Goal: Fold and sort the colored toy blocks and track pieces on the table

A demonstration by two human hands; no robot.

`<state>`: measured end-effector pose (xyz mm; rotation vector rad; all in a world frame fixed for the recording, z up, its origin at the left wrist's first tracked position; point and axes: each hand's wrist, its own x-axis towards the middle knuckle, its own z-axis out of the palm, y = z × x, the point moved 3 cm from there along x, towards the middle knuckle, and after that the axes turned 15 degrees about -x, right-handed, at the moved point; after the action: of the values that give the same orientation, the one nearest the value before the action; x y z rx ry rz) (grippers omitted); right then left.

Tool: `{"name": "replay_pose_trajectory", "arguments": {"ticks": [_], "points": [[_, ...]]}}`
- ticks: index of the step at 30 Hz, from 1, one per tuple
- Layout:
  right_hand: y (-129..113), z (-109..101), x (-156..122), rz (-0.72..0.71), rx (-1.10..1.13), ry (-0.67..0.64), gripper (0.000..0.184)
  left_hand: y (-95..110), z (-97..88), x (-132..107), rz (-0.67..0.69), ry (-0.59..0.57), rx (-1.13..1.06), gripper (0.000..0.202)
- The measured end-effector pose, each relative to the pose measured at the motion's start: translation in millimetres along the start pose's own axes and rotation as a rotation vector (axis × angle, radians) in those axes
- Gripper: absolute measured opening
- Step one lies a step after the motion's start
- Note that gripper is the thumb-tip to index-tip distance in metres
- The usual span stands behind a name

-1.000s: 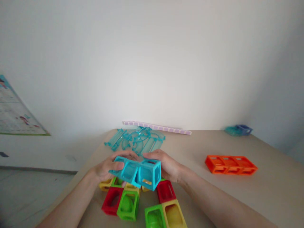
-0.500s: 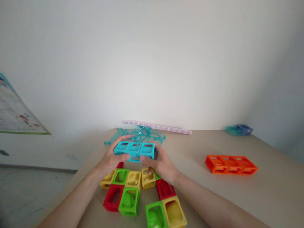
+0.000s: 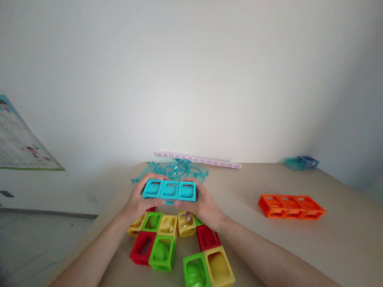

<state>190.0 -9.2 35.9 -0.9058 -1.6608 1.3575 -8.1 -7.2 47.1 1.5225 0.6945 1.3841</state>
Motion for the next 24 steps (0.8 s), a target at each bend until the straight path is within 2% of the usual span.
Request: {"name": "replay_pose_trajectory", "arguments": {"ticks": [5, 9, 13, 19, 24], "points": [[-0.4, -1.0, -1.7, 0.026, 0.041, 0.065, 0.062, 4.3, 3.0, 0.8, 0.063, -0.014, 0.065, 0.051], [-3.0, -1.3, -3.2, 0.022, 0.016, 0.145, 0.064, 2.8, 3.6, 0.6, -0.025, -0.027, -0.015, 0.048], [-2.3, -1.3, -3.4, 0.018, 0.007, 0.146, 0.068, 0.8, 0.6, -0.2, -0.088, 0.036, 0.066, 0.037], [0.2, -2.3, -1.2, 0.016, -0.032, 0.093, 0.048, 3.8, 1.5, -1.2, -0.054, -0.028, 0.068, 0.036], [-0.4, -3.1, -1.1, -0.001, -0.019, 0.09, 0.046, 1.7, -0.4, -2.3, -0.076, -0.02, 0.033, 0.046]]}}
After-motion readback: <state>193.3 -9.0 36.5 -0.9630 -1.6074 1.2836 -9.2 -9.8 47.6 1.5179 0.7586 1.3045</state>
